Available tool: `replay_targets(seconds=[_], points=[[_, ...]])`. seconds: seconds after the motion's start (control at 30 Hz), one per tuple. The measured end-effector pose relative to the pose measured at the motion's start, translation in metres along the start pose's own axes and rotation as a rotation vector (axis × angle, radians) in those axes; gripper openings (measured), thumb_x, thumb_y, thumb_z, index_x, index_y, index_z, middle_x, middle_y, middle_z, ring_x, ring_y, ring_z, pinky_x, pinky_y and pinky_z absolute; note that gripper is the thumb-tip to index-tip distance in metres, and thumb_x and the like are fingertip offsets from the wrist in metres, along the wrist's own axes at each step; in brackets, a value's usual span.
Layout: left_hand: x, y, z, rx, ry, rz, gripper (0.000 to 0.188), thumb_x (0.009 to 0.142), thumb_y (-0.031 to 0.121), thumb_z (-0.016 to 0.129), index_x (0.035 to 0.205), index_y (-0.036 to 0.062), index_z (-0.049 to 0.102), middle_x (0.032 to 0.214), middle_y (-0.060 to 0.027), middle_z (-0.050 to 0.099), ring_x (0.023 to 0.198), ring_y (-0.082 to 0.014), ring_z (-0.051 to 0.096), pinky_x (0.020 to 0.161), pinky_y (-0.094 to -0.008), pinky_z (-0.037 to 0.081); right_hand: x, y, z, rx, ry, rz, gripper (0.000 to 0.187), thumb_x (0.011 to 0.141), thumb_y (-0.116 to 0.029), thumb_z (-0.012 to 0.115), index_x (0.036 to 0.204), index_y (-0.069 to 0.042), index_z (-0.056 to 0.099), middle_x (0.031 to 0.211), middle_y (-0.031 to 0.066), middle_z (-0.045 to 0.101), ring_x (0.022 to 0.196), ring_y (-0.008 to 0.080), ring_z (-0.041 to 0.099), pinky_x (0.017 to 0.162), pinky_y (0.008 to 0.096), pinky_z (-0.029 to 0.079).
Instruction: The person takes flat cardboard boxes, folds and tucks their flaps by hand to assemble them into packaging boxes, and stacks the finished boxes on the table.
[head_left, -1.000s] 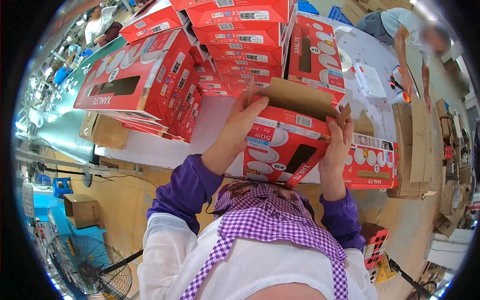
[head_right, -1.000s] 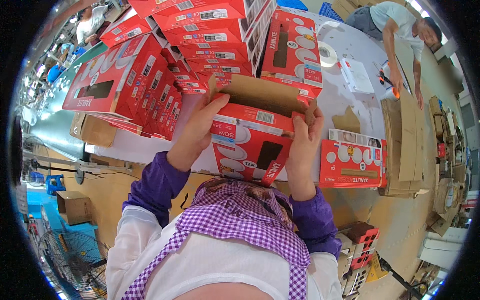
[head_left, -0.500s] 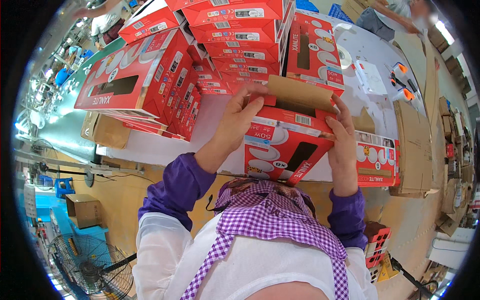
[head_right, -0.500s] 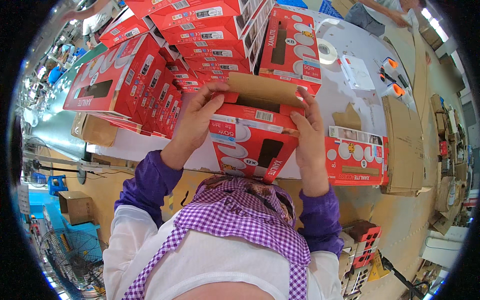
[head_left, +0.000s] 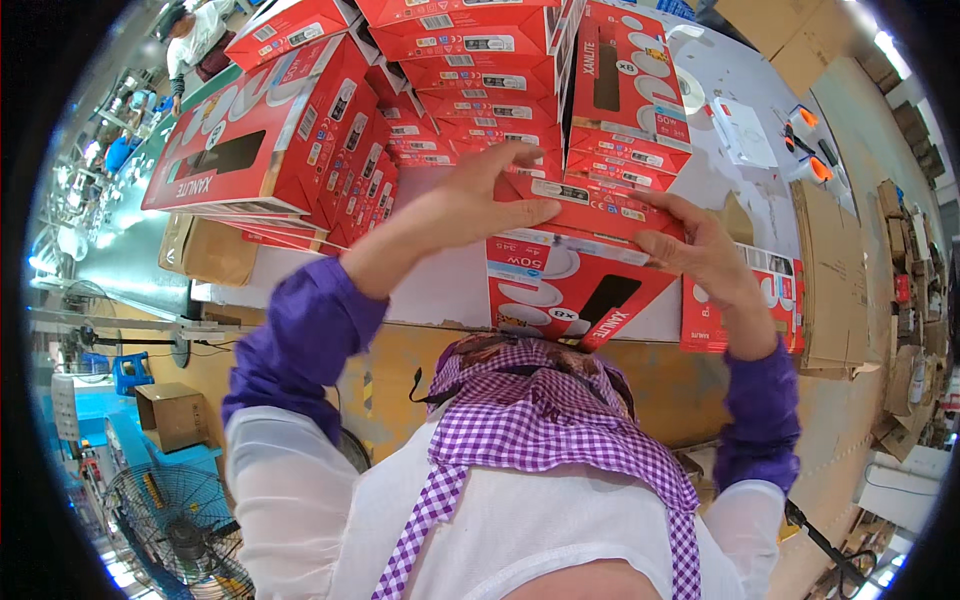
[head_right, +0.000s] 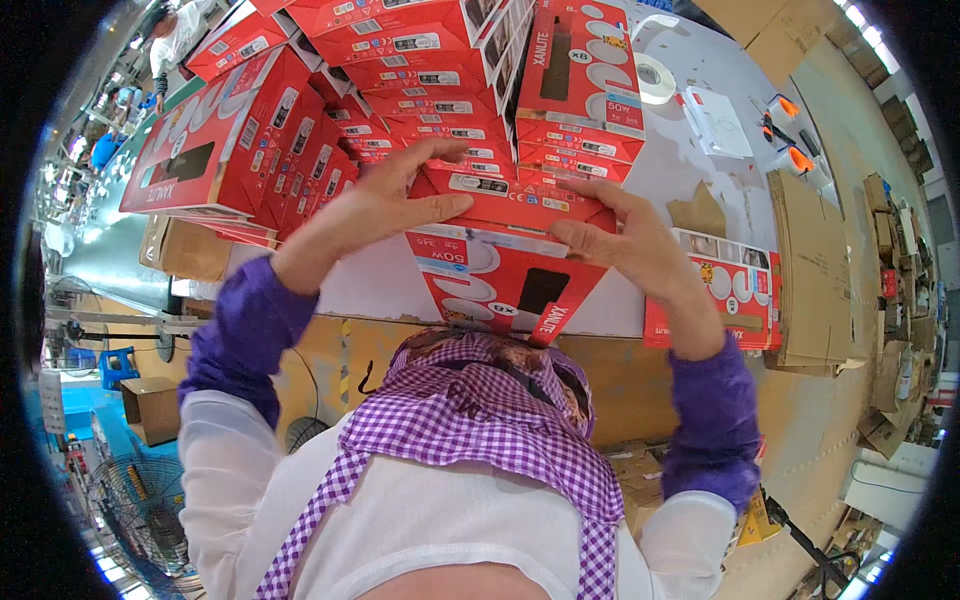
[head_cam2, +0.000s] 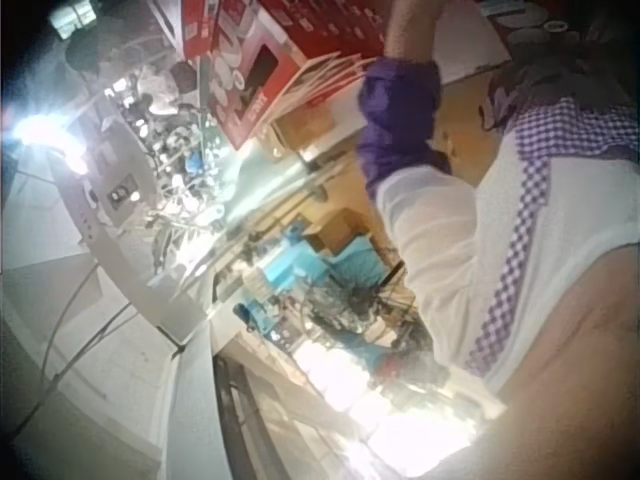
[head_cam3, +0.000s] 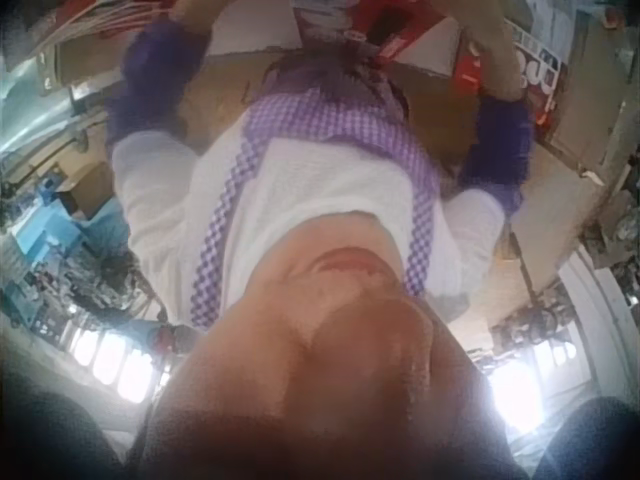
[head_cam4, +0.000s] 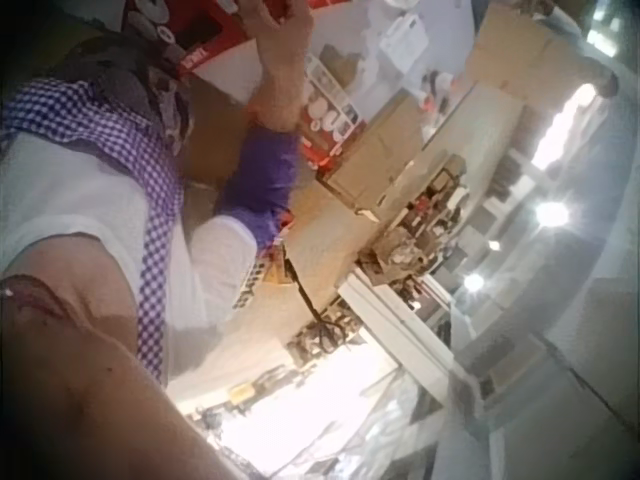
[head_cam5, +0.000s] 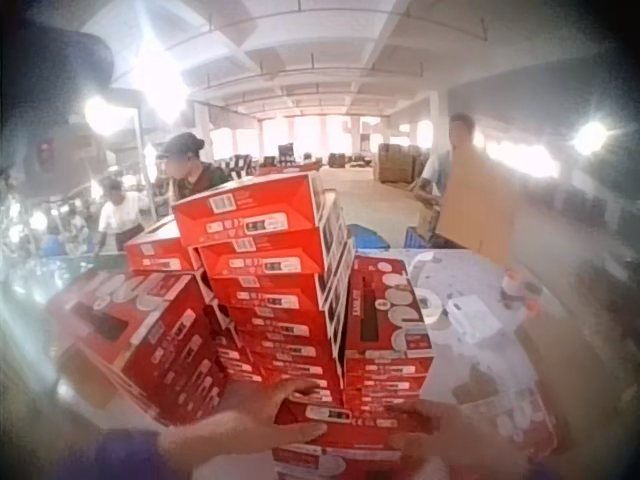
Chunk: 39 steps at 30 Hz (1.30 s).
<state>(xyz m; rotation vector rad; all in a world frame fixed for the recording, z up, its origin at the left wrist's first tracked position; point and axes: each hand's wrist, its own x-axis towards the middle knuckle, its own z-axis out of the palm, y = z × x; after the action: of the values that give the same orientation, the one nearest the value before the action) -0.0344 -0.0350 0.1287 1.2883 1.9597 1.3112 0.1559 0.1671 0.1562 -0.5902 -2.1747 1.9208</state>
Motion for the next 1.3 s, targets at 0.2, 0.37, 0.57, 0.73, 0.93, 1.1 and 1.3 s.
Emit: replay_targets(seconds=[0.2,0.37,0.57,0.73,0.93,1.1,1.3], points=[[0.011,0.038,-0.019,-0.097,-0.309,-0.694,0.066,0.072,0.036,0.083,0.125,0.0084,0.057,0.089,-0.0014,0.064,0.067,-0.0083,0.053,0.052,-0.0242,0.037,0.011,-0.01,-0.018,-0.32,-0.332,0.198,0.051,0.081,-0.036,0.076,0.113,0.001,0.061,0.074,0.0001,0.064,0.062,0.0071,0.058,0.056,0.0213,0.046],[0.013,0.045,-0.012,-0.127,-0.34,-0.78,0.062,0.07,0.037,0.084,0.121,0.0113,0.06,0.082,0.0006,0.062,0.061,-0.0073,0.051,0.046,-0.0246,0.034,0.012,-0.004,-0.018,-0.269,-0.288,0.25,0.044,0.079,-0.028,0.078,0.107,0.002,0.063,0.077,0.0046,0.066,0.061,0.0071,0.059,0.05,0.0206,0.046],[0.014,0.038,0.003,0.049,-0.371,-0.607,0.064,0.073,0.036,0.081,0.122,0.0022,0.056,0.073,-0.0059,0.061,0.049,-0.0103,0.049,0.041,-0.0245,0.035,0.002,0.008,-0.018,-0.405,-0.244,0.133,0.039,0.08,-0.022,0.076,0.105,0.005,0.062,0.083,0.0079,0.069,0.067,0.0088,0.063,0.056,0.0236,0.051],[0.019,0.033,0.004,0.118,-0.599,-0.54,0.041,0.086,0.027,0.07,0.121,0.0082,0.058,0.066,-0.0022,0.06,0.046,-0.0077,0.051,0.039,-0.0234,0.038,-0.001,0.008,-0.019,-0.468,-0.24,0.101,0.034,0.083,-0.026,0.073,0.103,0.001,0.064,0.078,0.0074,0.067,0.066,0.0111,0.061,0.058,0.0281,0.049],[0.009,0.03,0.018,0.171,-0.51,-0.478,0.042,0.086,0.028,0.07,0.12,0.0077,0.057,0.065,-0.0016,0.06,0.044,-0.0072,0.051,0.037,-0.0231,0.038,-0.009,0.006,-0.016,-0.674,-0.226,0.052,0.031,0.087,-0.029,0.067,0.098,0.0,0.062,0.073,0.0144,0.063,0.064,0.0199,0.06,0.061,0.0337,0.046],[-0.009,0.014,0.023,0.011,-0.372,-0.24,0.061,0.076,0.025,0.08,0.125,0.0052,0.051,0.095,-0.0086,0.062,0.081,-0.0175,0.062,0.067,-0.0298,0.05,-0.014,0.012,-0.034,-0.723,-0.227,0.073,0.031,0.09,-0.029,0.063,0.097,0.001,0.061,0.078,0.0192,0.063,0.068,0.0263,0.06,0.064,0.037,0.046],[-0.026,0.013,0.034,0.169,-0.276,-0.009,0.079,0.066,0.018,0.086,0.131,0.0031,0.043,0.123,-0.013,0.053,0.116,-0.0226,0.052,0.097,-0.0345,0.043,-0.028,0.01,-0.033,-0.733,-0.216,0.023,0.032,0.095,-0.031,0.054,0.103,0.0,0.061,0.084,0.0217,0.064,0.074,0.034,0.061,0.067,0.0399,0.046]])
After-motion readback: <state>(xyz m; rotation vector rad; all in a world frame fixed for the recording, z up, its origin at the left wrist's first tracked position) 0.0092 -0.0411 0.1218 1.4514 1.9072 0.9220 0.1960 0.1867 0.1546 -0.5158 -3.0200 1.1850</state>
